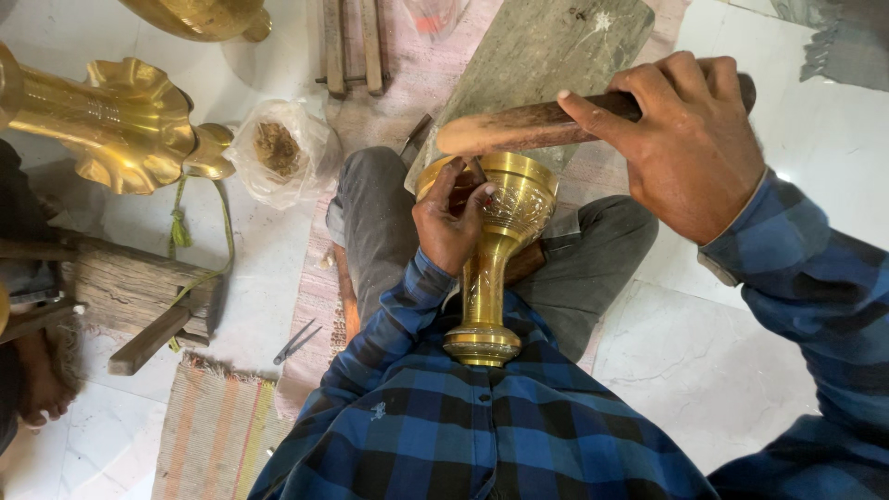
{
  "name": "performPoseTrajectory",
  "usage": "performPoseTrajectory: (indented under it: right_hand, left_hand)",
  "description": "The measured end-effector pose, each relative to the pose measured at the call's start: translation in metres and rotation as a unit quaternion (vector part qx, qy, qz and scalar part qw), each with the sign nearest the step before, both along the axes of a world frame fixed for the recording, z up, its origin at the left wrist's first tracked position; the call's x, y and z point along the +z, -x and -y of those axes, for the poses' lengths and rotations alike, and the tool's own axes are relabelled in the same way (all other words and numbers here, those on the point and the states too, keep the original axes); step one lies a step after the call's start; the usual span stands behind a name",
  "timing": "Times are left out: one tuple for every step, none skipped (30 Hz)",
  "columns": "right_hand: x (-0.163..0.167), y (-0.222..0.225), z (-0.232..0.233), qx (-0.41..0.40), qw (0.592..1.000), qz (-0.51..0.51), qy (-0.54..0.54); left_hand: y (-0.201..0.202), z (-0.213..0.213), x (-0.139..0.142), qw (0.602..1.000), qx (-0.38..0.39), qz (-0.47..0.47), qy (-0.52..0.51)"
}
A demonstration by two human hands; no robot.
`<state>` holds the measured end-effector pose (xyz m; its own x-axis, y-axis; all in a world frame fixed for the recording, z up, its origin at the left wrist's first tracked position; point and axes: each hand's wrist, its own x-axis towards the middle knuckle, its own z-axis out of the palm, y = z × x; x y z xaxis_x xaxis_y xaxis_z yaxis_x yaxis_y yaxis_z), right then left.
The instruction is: The person sits on the floor with a brass vase held between their legs and rests it against a stone block. They hold a chisel against the vase surface and strike it with a wooden mallet, working around the vase to engrave a decorative pattern, repositioning the chisel and rotating the vase as they go.
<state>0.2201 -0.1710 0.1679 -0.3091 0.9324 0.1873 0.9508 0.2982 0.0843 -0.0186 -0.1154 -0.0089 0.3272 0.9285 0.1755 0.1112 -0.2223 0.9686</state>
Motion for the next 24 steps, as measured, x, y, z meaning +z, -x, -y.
performPoseTrajectory:
  right_hand:
    - [0.000, 0.002, 0.000, 0.009, 0.999, 0.038, -0.029]
    - [-0.001, 0.004, 0.000, -0.005, 0.997, -0.076, 0.004]
    - [-0.002, 0.007, 0.000, -0.019, 0.981, -0.189, 0.037]
    - [-0.002, 0.009, 0.000, -0.033, 0.951, -0.300, 0.071]
    - [-0.001, 0.009, 0.002, -0.032, 0.987, -0.155, 0.034]
    - [0.000, 0.010, 0.002, -0.030, 1.000, -0.006, -0.006]
    - [0.001, 0.009, 0.002, -0.028, 0.988, 0.143, -0.050]
    - [0.002, 0.008, 0.002, -0.022, 0.999, 0.039, -0.030]
    - [0.002, 0.007, 0.001, -0.017, 0.998, -0.066, -0.009]
    - [0.003, 0.007, 0.001, -0.013, 0.985, -0.170, 0.015]
    - [0.005, 0.006, 0.001, -0.016, 0.992, -0.125, 0.025]
    - [0.008, 0.005, 0.002, -0.018, 0.996, -0.080, 0.035]
    - [0.008, 0.006, 0.002, -0.019, 0.998, -0.035, 0.044]
    - [0.009, 0.007, 0.003, -0.021, 0.999, 0.002, 0.027]
    - [0.009, 0.009, 0.004, -0.022, 0.999, 0.039, 0.008]
    - [0.009, 0.011, 0.004, -0.024, 0.997, 0.076, -0.012]
    - [0.010, 0.011, 0.004, -0.029, 0.997, -0.063, 0.019]
    - [0.009, 0.012, 0.004, -0.035, 0.978, -0.201, 0.050]
    - [0.009, 0.013, 0.005, -0.038, 0.938, -0.336, 0.080]
    - [0.009, 0.012, 0.005, -0.031, 0.983, -0.173, 0.053]
    - [0.008, 0.012, 0.005, -0.022, 0.999, -0.005, 0.023]
    - [0.009, 0.010, 0.006, -0.014, 0.987, 0.162, -0.008]
    - [0.007, 0.010, 0.005, -0.010, 0.996, 0.085, 0.001]
    - [0.005, 0.010, 0.004, -0.008, 1.000, 0.008, 0.011]
  left_hand:
    - [0.000, 0.000, 0.000, 1.000, -0.006, 0.018, 0.014]
    - [0.000, 0.000, 0.000, 0.999, -0.013, 0.035, 0.029]
    - [0.000, 0.000, 0.000, 0.997, -0.021, 0.054, 0.046]
    - [-0.001, 0.000, 0.000, 0.997, -0.019, 0.049, 0.052]
    - [-0.001, 0.001, 0.000, 0.997, -0.016, 0.043, 0.059]
    - [-0.001, 0.001, 0.001, 0.997, -0.014, 0.038, 0.063]
    - [-0.001, 0.001, 0.001, 0.998, -0.007, 0.020, 0.058]
    - [-0.001, 0.001, 0.001, 0.999, 0.001, 0.004, 0.053]
    - [-0.001, 0.002, 0.001, 0.999, 0.007, -0.013, 0.049]
    - [-0.001, 0.002, 0.002, 0.998, -0.002, 0.018, 0.057]
    - [-0.001, 0.003, 0.002, 0.997, -0.010, 0.050, 0.065]
    - [-0.001, 0.003, 0.001, 0.994, -0.015, 0.081, 0.073]
    - [-0.001, 0.004, 0.001, 0.997, -0.005, 0.053, 0.047]
    - [-0.001, 0.005, 0.001, 0.999, 0.005, 0.025, 0.020]
    - [-0.001, 0.005, 0.000, 1.000, 0.016, -0.003, -0.009]
    - [-0.001, 0.005, 0.000, 1.000, 0.011, 0.022, 0.001]
    - [-0.001, 0.005, 0.000, 0.999, 0.003, 0.046, 0.013]
    - [-0.001, 0.006, 0.000, 0.997, -0.005, 0.070, 0.027]
    - [-0.001, 0.006, 0.001, 0.998, -0.003, 0.056, 0.030]
    - [-0.001, 0.006, 0.001, 0.999, 0.001, 0.042, 0.032]
    - [-0.001, 0.006, 0.002, 0.999, 0.005, 0.027, 0.034]
    - [0.000, 0.008, 0.004, 0.999, 0.007, 0.023, 0.033]
    - [0.001, 0.008, 0.005, 0.999, 0.010, 0.020, 0.029]
    - [0.000, 0.009, 0.007, 0.999, 0.010, 0.017, 0.025]
